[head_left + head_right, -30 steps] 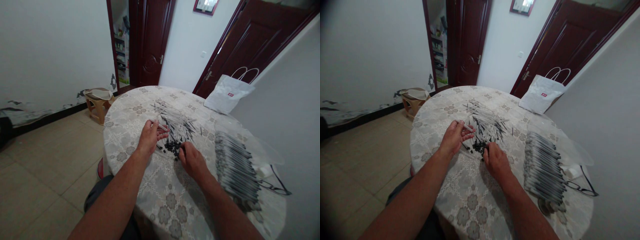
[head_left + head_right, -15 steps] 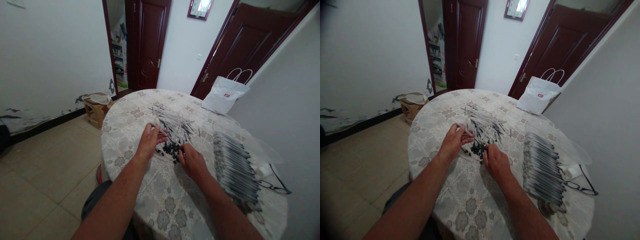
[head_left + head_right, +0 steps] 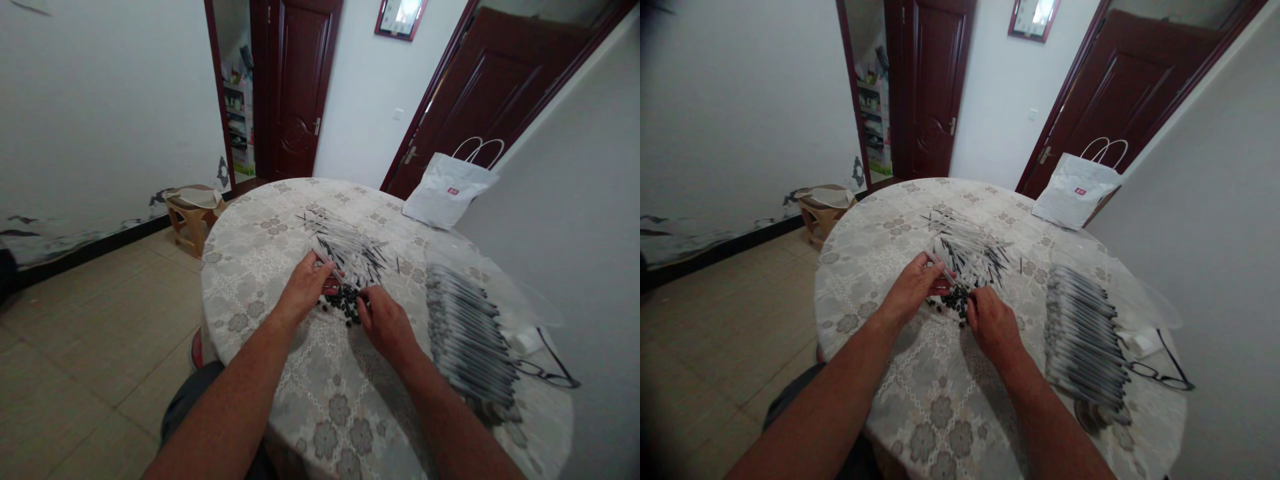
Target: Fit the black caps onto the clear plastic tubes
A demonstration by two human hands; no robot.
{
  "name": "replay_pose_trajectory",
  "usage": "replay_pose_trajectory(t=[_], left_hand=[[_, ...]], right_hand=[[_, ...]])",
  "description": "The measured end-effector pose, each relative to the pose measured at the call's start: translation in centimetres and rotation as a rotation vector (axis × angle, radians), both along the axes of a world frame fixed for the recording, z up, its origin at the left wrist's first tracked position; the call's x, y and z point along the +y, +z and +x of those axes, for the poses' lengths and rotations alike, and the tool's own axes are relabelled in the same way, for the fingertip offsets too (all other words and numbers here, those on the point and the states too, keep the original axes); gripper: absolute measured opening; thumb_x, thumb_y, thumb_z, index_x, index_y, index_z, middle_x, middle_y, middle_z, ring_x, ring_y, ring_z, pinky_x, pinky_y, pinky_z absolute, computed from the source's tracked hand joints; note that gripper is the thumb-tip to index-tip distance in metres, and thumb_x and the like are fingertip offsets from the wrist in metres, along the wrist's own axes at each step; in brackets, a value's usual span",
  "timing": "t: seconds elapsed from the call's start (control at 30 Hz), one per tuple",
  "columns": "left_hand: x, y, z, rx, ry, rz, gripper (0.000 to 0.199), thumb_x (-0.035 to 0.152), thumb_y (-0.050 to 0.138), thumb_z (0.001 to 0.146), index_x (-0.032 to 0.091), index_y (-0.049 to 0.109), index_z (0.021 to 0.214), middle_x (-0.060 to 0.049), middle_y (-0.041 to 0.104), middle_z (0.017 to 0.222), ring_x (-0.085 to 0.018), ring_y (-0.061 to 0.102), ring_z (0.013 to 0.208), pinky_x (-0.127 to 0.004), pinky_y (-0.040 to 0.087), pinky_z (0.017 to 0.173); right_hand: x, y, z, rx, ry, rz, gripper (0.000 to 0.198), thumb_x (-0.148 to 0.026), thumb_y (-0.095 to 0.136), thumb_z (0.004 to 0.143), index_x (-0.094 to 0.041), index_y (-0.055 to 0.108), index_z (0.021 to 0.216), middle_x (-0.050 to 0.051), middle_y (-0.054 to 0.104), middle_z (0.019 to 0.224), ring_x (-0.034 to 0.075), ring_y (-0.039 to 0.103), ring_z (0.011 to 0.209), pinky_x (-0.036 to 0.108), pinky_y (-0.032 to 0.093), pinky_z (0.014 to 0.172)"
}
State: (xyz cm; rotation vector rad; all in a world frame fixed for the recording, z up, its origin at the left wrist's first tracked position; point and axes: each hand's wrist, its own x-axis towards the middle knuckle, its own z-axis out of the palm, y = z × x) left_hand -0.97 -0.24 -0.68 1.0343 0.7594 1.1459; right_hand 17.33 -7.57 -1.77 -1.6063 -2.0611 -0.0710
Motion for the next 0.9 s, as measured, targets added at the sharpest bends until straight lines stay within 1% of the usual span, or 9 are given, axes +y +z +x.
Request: replay_pose_trajectory(t=[0.1, 0.3, 0.5, 0.57, 0.63, 0.7, 0.77, 0.83, 0.9], left_hand=[[-0.3, -0.3, 0.3, 0.045, -0.113, -0.039, 0.029, 0.040, 0.074, 0.084, 0.019, 0.058, 0.096, -0.010, 0.076, 0.090, -0.021, 0.076, 0.075, -0.029, 0.061, 0.062], [-0.5, -0.2, 0.3, -0.082, -0.224, -0.151, 0.029, 0.036, 0.077, 0.083, 0.017, 0.059, 0.094, -0.013, 0.076, 0.093, -0.021, 0.076, 0.075, -0.030, 0.062, 0.064], [-1.0, 0.5, -0.1, -0.212, -0.436, -0.255, 0.024, 0.031, 0.076, 0.085, 0.016, 0.058, 0.093, -0.013, 0.076, 0.089, -0.021, 0.076, 0.072, -0.030, 0.063, 0.062], [-0.9, 0.7, -0.2, -0.266, -0.397, -0.273, 0.021, 0.029, 0.074, 0.087, 0.015, 0.060, 0.092, -0.013, 0.076, 0.089, -0.021, 0.076, 0.073, -0.029, 0.063, 0.063], [-0.5, 0.8, -0.3, -0.337, -0.283, -0.297, 0.018, 0.029, 0.072, 0.088, 0.015, 0.061, 0.091, -0.011, 0.076, 0.086, -0.021, 0.076, 0.076, -0.028, 0.063, 0.064], [0.0, 0.9, -0.5, -0.404, -0.153, -0.321, 0.015, 0.027, 0.070, 0.090, 0.015, 0.062, 0.090, -0.009, 0.075, 0.083, -0.020, 0.076, 0.077, -0.028, 0.063, 0.066], [0.4, 0.8, -0.6, -0.451, -0.067, -0.335, 0.011, 0.025, 0.069, 0.091, 0.015, 0.063, 0.091, -0.008, 0.076, 0.083, -0.018, 0.076, 0.079, -0.027, 0.063, 0.069], [0.6, 0.7, -0.5, -0.470, -0.034, -0.334, 0.009, 0.024, 0.067, 0.092, 0.015, 0.064, 0.092, -0.008, 0.076, 0.086, -0.018, 0.076, 0.081, -0.028, 0.063, 0.071], [0.6, 0.6, -0.4, -0.468, -0.034, -0.327, 0.009, 0.023, 0.066, 0.092, 0.015, 0.065, 0.092, -0.008, 0.076, 0.088, -0.018, 0.076, 0.082, -0.029, 0.063, 0.073]], right_hand=[[-0.1, 0.1, -0.4, 0.275, 0.025, -0.021, 0.013, -0.027, 0.050, 0.097, -0.021, 0.062, 0.099, 0.006, 0.067, 0.091, 0.020, 0.063, 0.083, 0.031, 0.048, 0.076], [-0.3, -0.1, -0.7, 1.022, 0.117, -0.243, 0.021, -0.039, 0.067, 0.091, -0.022, 0.061, 0.102, 0.002, 0.073, 0.082, 0.017, 0.069, 0.068, 0.030, 0.055, 0.065], [-0.5, 0.3, -0.5, 1.117, 0.141, -0.226, 0.026, -0.044, 0.072, 0.087, -0.020, 0.063, 0.089, -0.002, 0.065, 0.064, 0.012, 0.058, 0.051, 0.025, 0.048, 0.049], [-0.4, 0.5, 0.0, 1.095, 0.128, -0.203, 0.028, -0.048, 0.065, 0.092, -0.020, 0.063, 0.086, -0.003, 0.063, 0.064, 0.012, 0.057, 0.051, 0.025, 0.047, 0.049], [-0.1, 0.8, 0.9, 0.985, 0.067, -0.182, 0.029, -0.049, 0.061, 0.094, -0.021, 0.063, 0.089, -0.002, 0.063, 0.065, 0.013, 0.057, 0.053, 0.025, 0.046, 0.050], [0.2, 1.1, 2.0, 0.738, 0.020, -0.192, 0.024, -0.044, 0.062, 0.093, -0.021, 0.066, 0.093, -0.001, 0.065, 0.070, 0.014, 0.059, 0.059, 0.025, 0.047, 0.056], [0.3, 1.3, 2.9, 0.423, 0.057, -0.241, 0.015, -0.034, 0.063, 0.091, -0.021, 0.069, 0.095, 0.001, 0.068, 0.079, 0.016, 0.062, 0.070, 0.027, 0.048, 0.066], [0.2, 1.4, 3.3, 0.158, 0.140, -0.300, 0.012, -0.024, 0.062, 0.090, -0.021, 0.071, 0.096, 0.003, 0.070, 0.089, 0.017, 0.064, 0.082, 0.028, 0.047, 0.075], [0.0, 1.2, 3.0, -0.004, 0.203, -0.353, 0.016, -0.017, 0.061, 0.089, -0.022, 0.072, 0.101, 0.004, 0.070, 0.096, 0.017, 0.064, 0.088, 0.027, 0.045, 0.079]])
